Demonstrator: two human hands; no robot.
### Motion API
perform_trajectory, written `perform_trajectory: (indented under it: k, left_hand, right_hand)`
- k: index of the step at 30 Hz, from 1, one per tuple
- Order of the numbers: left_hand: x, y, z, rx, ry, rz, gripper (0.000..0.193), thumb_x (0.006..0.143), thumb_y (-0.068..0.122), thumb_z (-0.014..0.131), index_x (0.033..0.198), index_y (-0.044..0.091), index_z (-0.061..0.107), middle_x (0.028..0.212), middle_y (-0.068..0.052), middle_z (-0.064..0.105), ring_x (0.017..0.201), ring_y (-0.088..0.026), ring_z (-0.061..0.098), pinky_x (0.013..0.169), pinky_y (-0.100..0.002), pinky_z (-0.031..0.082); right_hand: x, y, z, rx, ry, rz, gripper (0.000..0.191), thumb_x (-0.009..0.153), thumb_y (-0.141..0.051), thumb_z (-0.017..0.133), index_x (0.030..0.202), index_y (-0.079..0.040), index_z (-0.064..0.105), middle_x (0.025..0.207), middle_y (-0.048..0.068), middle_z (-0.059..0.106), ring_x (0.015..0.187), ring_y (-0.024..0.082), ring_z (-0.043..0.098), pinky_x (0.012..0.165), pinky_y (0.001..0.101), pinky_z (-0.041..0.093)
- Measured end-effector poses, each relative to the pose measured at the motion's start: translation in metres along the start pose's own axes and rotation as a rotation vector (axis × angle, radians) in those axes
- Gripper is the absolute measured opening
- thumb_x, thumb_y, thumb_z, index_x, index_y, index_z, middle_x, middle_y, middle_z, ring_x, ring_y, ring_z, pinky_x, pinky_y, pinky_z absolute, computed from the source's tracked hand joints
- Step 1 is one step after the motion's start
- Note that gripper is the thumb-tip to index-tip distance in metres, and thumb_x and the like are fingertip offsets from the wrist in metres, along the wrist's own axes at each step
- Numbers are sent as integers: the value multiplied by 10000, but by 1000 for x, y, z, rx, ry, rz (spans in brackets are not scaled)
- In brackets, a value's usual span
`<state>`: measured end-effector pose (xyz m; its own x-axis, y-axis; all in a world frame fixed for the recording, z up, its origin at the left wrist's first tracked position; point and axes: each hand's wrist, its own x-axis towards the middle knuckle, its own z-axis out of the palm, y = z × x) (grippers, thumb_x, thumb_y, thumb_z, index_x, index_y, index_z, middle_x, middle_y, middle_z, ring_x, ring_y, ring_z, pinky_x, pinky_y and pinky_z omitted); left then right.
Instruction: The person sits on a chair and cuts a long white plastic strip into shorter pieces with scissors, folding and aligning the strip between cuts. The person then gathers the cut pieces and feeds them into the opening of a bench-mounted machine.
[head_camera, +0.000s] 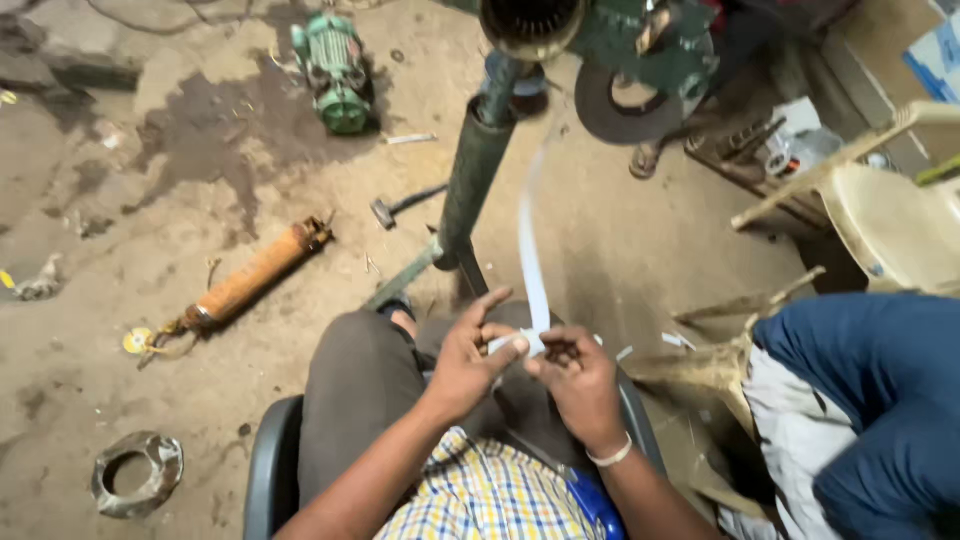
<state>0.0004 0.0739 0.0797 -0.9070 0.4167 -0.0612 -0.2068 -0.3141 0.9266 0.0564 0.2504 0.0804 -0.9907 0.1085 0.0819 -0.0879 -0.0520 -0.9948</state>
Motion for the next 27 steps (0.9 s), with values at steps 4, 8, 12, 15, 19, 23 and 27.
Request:
perform_trajectory:
  k: [4, 8, 12, 15, 19, 23, 27]
  left_hand:
    - [-7, -10, 0, 91, -39, 94, 696, 946, 88, 685, 1575, 36, 391, 1037, -15, 774, 974, -42, 625, 904, -231, 518]
    - [-11, -17, 0, 64, -59, 43, 649, 987, 93, 669, 1583, 24, 423, 977, -17, 745, 926, -57, 598, 880, -237, 498]
    - [-8, -15, 4, -87, -70, -42, 648, 975, 93, 621, 1570, 31, 372, 993, -4, 769, 927, -72, 654, 892, -240, 515]
    - [-2, -8, 0, 155, 0, -153, 620, 1006, 86, 658, 1598, 52, 477, 945, -69, 749, 768, -161, 552, 723, -314, 444]
    - [-2, 4, -15, 169, 84, 43, 648, 990, 94, 662, 1581, 32, 401, 1038, -31, 796, 965, -61, 665, 941, -197, 481]
    - [-4, 18, -24, 12, 151, 22, 694, 979, 74, 679, 1617, 14, 411, 1037, -28, 759, 871, -55, 584, 786, -204, 440]
    - [-2, 28, -23, 2, 139, 62, 687, 990, 59, 672, 1603, -23, 373, 1029, -39, 759, 947, -54, 650, 899, -195, 491]
  right_hand:
    - [-6, 4, -3, 55, 85, 87, 272, 884, 29, 739, 1137, 18, 639, 1005, 78, 719, 888, 129, 693, 778, 288, 599]
    - [-15, 2, -8, 100, 84, 138, 200, 914, 14, 738, 1088, 29, 641, 951, 87, 723, 814, 140, 701, 736, 293, 597]
    - [-20, -11, -16, 148, 20, 106, 136, 988, 3, 713, 1084, 28, 620, 923, 111, 720, 825, 158, 707, 769, 294, 595]
    - [-24, -31, -30, 48, 73, 66, 189, 973, -5, 688, 1141, -4, 602, 898, 105, 729, 819, 156, 720, 782, 287, 598]
    - [-44, -65, -71, -312, 250, -79, 264, 963, -23, 676, 1221, -10, 624, 976, 91, 695, 864, 150, 710, 815, 282, 581]
    - [-81, -71, -93, -1047, 293, -264, 108, 961, -60, 707, 1060, -33, 673, 966, 118, 710, 852, 239, 711, 883, 356, 565]
    - [-120, -50, -86, -1252, 235, 78, 144, 902, -145, 726, 1005, -45, 720, 956, 147, 706, 804, 334, 690, 725, 398, 529]
